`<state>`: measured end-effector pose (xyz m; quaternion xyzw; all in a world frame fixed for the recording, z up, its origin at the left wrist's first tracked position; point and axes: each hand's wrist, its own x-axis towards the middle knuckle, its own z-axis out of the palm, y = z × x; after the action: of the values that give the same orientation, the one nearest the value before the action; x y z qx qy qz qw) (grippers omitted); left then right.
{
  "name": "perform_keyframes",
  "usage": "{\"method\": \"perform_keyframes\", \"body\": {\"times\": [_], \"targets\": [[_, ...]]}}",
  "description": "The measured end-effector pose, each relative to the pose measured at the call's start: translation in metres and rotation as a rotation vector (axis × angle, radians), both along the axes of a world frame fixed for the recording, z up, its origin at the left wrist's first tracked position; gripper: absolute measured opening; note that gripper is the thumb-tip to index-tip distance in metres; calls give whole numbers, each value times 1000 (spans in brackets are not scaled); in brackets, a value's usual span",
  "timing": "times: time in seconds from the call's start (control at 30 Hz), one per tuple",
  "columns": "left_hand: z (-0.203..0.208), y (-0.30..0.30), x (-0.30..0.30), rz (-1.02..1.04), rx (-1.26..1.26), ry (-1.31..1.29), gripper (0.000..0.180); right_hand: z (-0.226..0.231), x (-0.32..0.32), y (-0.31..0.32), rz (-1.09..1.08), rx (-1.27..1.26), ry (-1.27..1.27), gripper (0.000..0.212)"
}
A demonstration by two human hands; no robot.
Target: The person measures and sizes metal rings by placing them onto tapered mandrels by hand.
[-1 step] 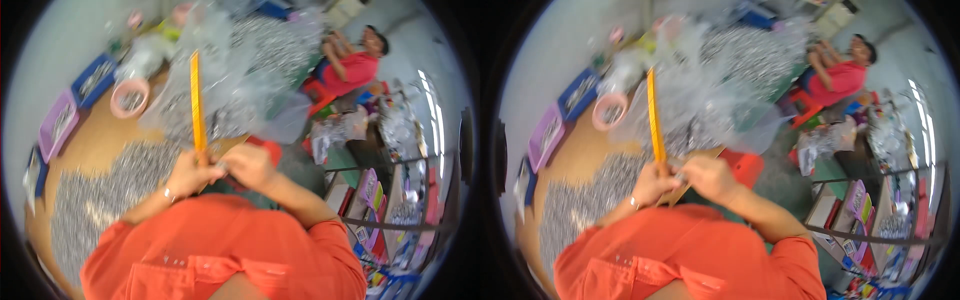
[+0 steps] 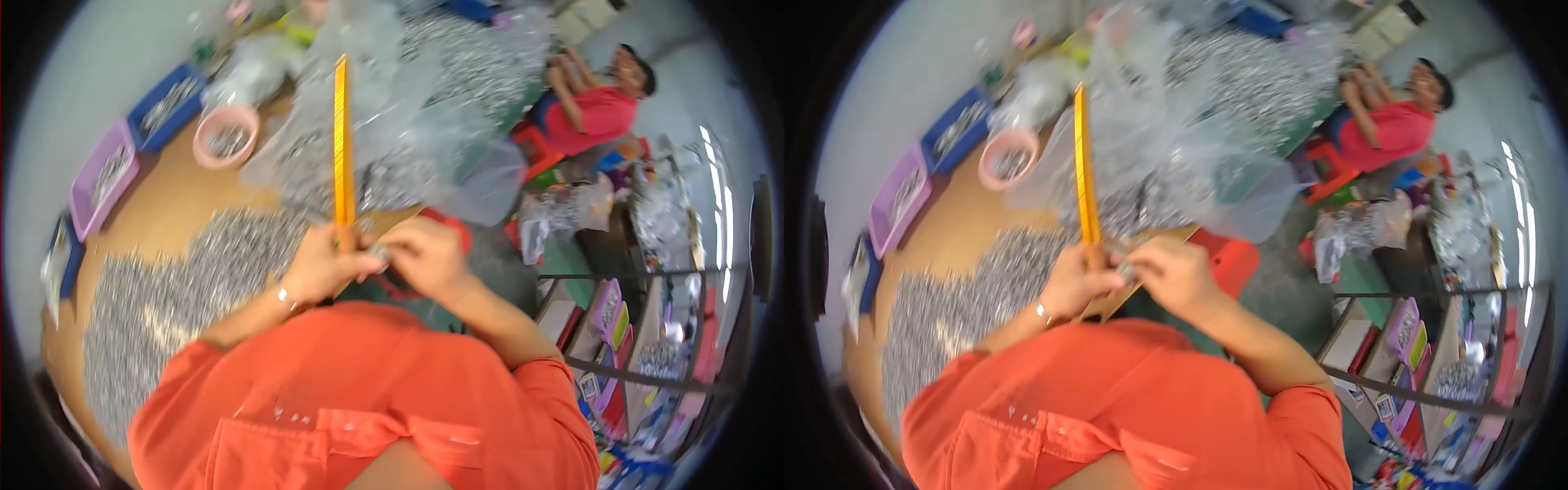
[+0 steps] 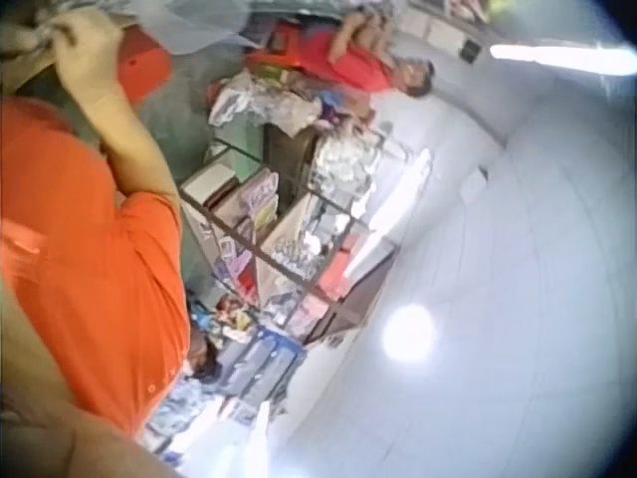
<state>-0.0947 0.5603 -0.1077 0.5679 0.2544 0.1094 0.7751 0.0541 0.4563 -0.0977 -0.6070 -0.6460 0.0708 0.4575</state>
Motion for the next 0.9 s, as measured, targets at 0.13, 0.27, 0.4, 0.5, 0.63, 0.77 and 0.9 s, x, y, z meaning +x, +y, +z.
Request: {"method": "perform_keyframes", "body": {"times": [0.13,0.27,0.4,0.5,0.63,0.77,0.9], "targets": [[-14,-6,10,154,-184,-221,20,0,-4,0,-78,-267,660,7],[-23,-6,5,173,-401,-204,18,-10,-2,1,-50,-208,556,8],[-23,0,1,112,-474,-194,17,-17,-6,0,-103,-230,772,9],[-23,-2,-3,114,-433,-259,17,-17,-2,-2,-67,-282,1086,7],[-18,-1,-5,190,-540,-254,17,-15,8,-6,92,-333,1578,25],[-17,-2,-6,194,-523,-237,18,-22,2,0,251,-403,1424,29],[-26,-7,-11,161,-392,-208,27,-26,-9,9,210,-469,1297,19]]}}
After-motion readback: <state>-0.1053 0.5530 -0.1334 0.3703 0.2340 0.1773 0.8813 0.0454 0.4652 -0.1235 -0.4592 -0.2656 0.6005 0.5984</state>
